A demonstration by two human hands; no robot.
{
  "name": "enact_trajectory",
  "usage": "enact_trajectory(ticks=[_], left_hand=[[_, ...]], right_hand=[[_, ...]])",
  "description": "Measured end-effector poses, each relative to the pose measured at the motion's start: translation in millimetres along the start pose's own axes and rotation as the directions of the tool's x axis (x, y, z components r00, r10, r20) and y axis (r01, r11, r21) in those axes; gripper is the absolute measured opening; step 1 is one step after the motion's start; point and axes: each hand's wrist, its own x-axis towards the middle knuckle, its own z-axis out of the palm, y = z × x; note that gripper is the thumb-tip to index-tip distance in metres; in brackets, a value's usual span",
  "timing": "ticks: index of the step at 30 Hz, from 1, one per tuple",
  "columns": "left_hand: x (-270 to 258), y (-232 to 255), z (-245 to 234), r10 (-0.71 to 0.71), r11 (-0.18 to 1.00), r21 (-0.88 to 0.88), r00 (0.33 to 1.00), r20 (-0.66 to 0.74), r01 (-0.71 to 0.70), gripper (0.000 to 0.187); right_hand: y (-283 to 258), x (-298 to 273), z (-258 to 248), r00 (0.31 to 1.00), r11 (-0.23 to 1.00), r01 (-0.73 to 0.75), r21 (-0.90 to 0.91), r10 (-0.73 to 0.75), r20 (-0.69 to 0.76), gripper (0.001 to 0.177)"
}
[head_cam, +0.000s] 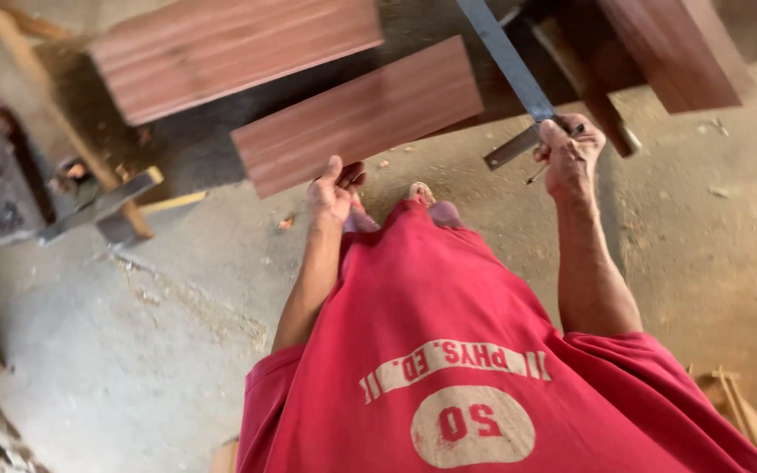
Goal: Measuring and marking wooden boards using a square and a pen for furniture construction.
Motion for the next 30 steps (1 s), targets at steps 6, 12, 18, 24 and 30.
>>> enact_trajectory(ticks=[6, 12, 18, 24, 30], left_hand=[[-48, 22, 74, -0.175, 0.952, 0.253, 0.985, -0.013, 0.172, 0.034], [-82, 12, 175, -0.063, -0.104, 0.966, 0.971, 0.23, -0.235, 0.044], [-68, -25, 220, -0.185, -0.568, 0.504, 0.698, 0.692, -0.65, 0.091], [-40, -52, 228, -0.332, -0.685, 0.413, 0.762, 0.556, -0.6, 0.101], [-23, -59, 213, -0.301, -0.718, 0.4, 0.772, 0.56, -0.57, 0.075]], right_hand=[[19, -33, 17, 0.979, 0.922, -0.154, 0.355, 0.191, -0.071, 0.02], [86, -33, 85, 0.954, 0.812, -0.277, 0.513, 0.297, 0.045, 0.018], [100, -29, 110, 0.957, 0.768, -0.246, 0.592, 0.29, 0.022, 0.017], [97, -16, 118, 0.96, 0.761, -0.2, 0.617, 0.279, -0.033, 0.015], [91, -19, 114, 0.929, 0.642, -0.303, 0.704, 0.363, 0.069, 0.013]])
